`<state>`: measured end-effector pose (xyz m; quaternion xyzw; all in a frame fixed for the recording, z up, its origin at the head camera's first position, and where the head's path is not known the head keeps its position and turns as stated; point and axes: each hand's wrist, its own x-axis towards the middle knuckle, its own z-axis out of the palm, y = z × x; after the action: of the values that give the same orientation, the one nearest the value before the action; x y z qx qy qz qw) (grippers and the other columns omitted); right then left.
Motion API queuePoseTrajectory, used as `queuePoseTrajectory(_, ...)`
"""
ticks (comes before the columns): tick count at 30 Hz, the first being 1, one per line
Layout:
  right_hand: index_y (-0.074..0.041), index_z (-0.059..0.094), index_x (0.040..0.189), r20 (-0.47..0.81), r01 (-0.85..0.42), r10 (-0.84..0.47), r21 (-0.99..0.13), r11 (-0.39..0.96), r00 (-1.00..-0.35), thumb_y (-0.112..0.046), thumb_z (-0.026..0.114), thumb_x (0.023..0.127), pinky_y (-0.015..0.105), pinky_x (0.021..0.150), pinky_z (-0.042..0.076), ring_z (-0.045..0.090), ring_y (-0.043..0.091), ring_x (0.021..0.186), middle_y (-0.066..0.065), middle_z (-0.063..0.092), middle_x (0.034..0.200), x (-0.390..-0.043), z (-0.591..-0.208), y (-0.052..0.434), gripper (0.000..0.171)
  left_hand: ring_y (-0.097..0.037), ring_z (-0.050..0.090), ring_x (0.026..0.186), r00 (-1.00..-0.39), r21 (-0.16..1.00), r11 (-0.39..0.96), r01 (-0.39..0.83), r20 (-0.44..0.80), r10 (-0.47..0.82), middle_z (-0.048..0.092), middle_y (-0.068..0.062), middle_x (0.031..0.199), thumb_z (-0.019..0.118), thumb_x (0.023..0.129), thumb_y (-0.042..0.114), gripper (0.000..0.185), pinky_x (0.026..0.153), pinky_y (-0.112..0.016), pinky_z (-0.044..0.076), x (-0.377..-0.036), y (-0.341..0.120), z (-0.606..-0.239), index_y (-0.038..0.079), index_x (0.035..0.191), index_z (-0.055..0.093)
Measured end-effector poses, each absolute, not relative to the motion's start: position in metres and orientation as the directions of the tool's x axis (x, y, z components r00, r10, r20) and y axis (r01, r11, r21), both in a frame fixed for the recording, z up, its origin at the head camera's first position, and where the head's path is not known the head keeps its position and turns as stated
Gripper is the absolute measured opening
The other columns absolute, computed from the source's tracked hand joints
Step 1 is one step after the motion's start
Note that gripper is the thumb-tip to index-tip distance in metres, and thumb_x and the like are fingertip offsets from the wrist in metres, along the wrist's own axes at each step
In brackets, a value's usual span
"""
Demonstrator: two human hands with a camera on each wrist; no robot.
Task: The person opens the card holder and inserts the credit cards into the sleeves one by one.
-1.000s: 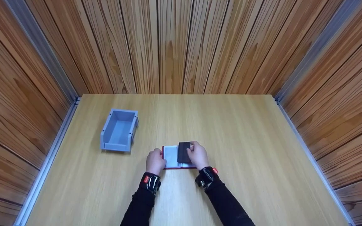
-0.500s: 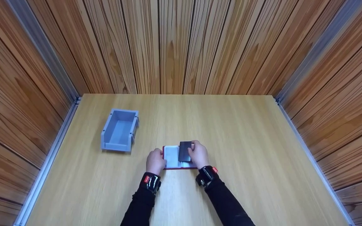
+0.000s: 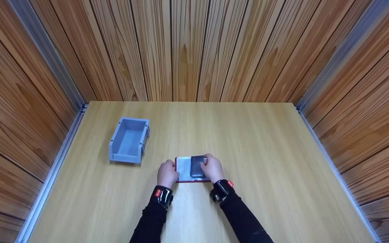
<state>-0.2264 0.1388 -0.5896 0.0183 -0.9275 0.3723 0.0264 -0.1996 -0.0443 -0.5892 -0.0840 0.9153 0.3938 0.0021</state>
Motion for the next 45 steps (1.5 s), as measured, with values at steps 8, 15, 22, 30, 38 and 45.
queuePoseTrajectory(8,0.007,0.064,0.107,0.071,-0.095,-0.065,-0.671,0.735,-0.995,-0.002,0.068,0.085,0.04,0.071,0.051,0.057,0.024,0.074,0.005,0.056,0.078,-0.225,-0.592,0.134,0.024,-0.034,0.062,0.079,-0.99,0.722,0.682,-0.119,-0.03,-0.141,0.064,-0.014,0.081,0.07,0.068,-0.006,0.026,0.074,-0.047,0.05,-0.198,-0.045,-0.591,-0.006,0.093,0.065)
queuePoseTrajectory(15,0.007,0.064,0.108,0.078,-0.11,-0.078,-0.647,0.754,-0.994,-0.004,0.07,0.084,0.045,0.075,0.052,0.062,0.029,0.079,0.009,0.062,0.08,-0.224,-0.591,0.13,0.027,-0.033,0.061,0.078,-0.991,0.721,0.684,-0.111,-0.028,-0.131,0.064,-0.014,0.081,0.07,0.067,-0.007,0.027,0.074,-0.047,0.05,-0.199,-0.045,-0.59,-0.006,0.093,0.065)
queuePoseTrajectory(22,0.008,0.065,0.108,0.095,-0.125,-0.084,-0.618,0.776,-0.992,-0.006,0.07,0.086,0.047,0.079,0.052,0.065,0.033,0.086,0.018,0.068,0.091,-0.223,-0.591,0.126,0.027,-0.033,0.061,0.081,-0.99,0.718,0.684,-0.127,-0.045,-0.136,0.063,-0.014,0.082,0.072,0.068,-0.006,0.029,0.076,-0.046,0.05,-0.199,-0.045,-0.59,-0.007,0.096,0.065)
queuePoseTrajectory(30,0.006,0.066,0.107,0.1,-0.127,-0.084,-0.58,0.805,-0.991,-0.009,0.071,0.086,0.046,0.078,0.053,0.067,0.032,0.086,0.016,0.069,0.09,-0.223,-0.592,0.124,0.026,-0.032,0.061,0.081,-0.987,0.721,0.676,-0.154,-0.075,-0.145,0.064,-0.013,0.084,0.072,0.068,-0.007,0.029,0.076,-0.046,0.05,-0.2,-0.045,-0.589,-0.006,0.096,0.064)
queuePoseTrajectory(38,0.006,0.066,0.108,0.068,-0.105,-0.081,-0.583,0.806,-0.994,-0.009,0.072,0.087,0.045,0.078,0.053,0.066,0.031,0.085,0.014,0.068,0.087,-0.222,-0.59,0.121,0.027,-0.032,0.062,0.083,-0.985,0.717,0.676,-0.169,-0.091,-0.149,0.065,-0.014,0.086,0.072,0.07,-0.007,0.028,0.078,-0.045,0.05,-0.2,-0.045,-0.59,-0.005,0.097,0.065)
queuePoseTrajectory(45,0.005,0.066,0.107,0.075,-0.121,-0.094,-0.572,0.812,-0.993,-0.011,0.073,0.086,0.044,0.079,0.052,0.066,0.031,0.086,0.013,0.068,0.088,-0.221,-0.59,0.118,0.027,-0.033,0.062,0.084,-0.986,0.723,0.672,-0.161,-0.087,-0.142,0.066,-0.015,0.088,0.072,0.069,-0.006,0.03,0.08,-0.046,0.05,-0.201,-0.047,-0.591,-0.006,0.098,0.065)
